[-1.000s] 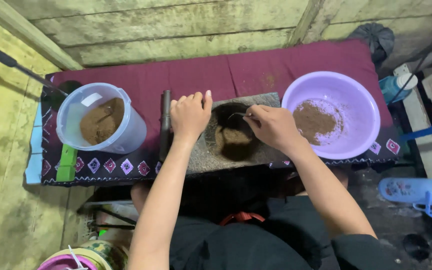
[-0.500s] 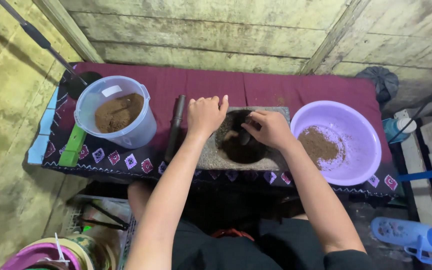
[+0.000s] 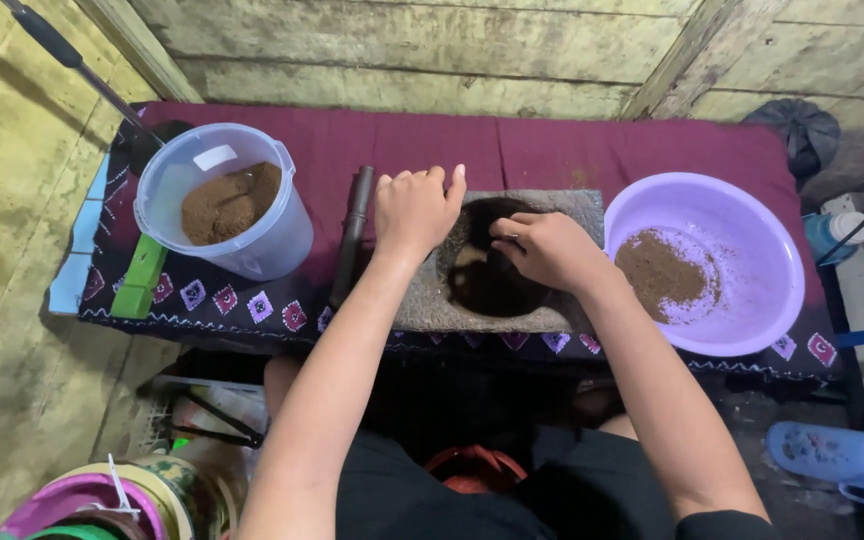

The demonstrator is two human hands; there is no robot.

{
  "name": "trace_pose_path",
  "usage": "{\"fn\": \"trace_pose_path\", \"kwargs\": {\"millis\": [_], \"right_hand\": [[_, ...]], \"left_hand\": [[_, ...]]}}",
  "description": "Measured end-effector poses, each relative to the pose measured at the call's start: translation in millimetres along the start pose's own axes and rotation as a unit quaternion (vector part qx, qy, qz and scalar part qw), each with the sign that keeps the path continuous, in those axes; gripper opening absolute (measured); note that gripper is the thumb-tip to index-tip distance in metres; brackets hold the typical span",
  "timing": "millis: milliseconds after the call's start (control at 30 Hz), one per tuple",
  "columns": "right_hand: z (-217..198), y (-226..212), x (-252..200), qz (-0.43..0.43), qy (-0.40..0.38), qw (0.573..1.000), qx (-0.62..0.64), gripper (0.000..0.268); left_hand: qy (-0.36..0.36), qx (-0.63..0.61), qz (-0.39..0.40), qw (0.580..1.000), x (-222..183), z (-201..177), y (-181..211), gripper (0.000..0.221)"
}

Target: Scooping brown powder from a stone mortar into a plastic bowl using a spoon.

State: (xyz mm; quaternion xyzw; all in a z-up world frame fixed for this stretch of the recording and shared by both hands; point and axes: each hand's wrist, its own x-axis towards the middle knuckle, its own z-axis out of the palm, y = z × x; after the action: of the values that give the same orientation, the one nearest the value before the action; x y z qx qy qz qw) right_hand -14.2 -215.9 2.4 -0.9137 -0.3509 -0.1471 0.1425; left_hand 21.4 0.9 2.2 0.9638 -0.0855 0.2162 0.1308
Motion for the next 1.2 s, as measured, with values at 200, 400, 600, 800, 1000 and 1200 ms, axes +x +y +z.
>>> {"fn": "trace_pose_path", "kwargs": {"millis": [200, 400, 600, 800, 1000, 1200], "right_hand": [[2.1, 1.8, -2.4, -0.004, 0.066, 0.997, 0.049, 0.008], [7.6, 14.3, -7.8, -0.091, 0.029, 0.995, -0.018, 0.016], [21.5, 29.0, -11.4, -0.082, 0.013, 0.996, -0.020, 0.011], [-7.0, 2.6, -3.4, -0.057, -0.037, 0.997, -0.046, 0.014], [23.4, 17.7, -11.3, -0.061, -0.117, 0.987, -0.091, 0.012], [16.2, 12.9, 0.9, -0.123, -0.138, 0.970, -0.156, 0.031]], "left_hand": [[-0.065, -0.027, -0.017, 0.997, 10.7, 2.3, -0.2, 0.066], [-0.083, -0.016, -0.005, 0.996, 15.6, -0.9, 8.7, 0.070], [-0.056, -0.031, 0.010, 0.998, 13.6, -0.8, 9.0, 0.068], [-0.038, -0.036, 0.019, 0.998, 10.3, 2.7, 6.1, 0.067], [0.001, -0.030, 0.022, 0.999, 7.1, 8.5, 7.1, 0.066], [0.036, -0.022, 0.019, 0.999, 6.8, 18.5, 7.3, 0.063]]}}
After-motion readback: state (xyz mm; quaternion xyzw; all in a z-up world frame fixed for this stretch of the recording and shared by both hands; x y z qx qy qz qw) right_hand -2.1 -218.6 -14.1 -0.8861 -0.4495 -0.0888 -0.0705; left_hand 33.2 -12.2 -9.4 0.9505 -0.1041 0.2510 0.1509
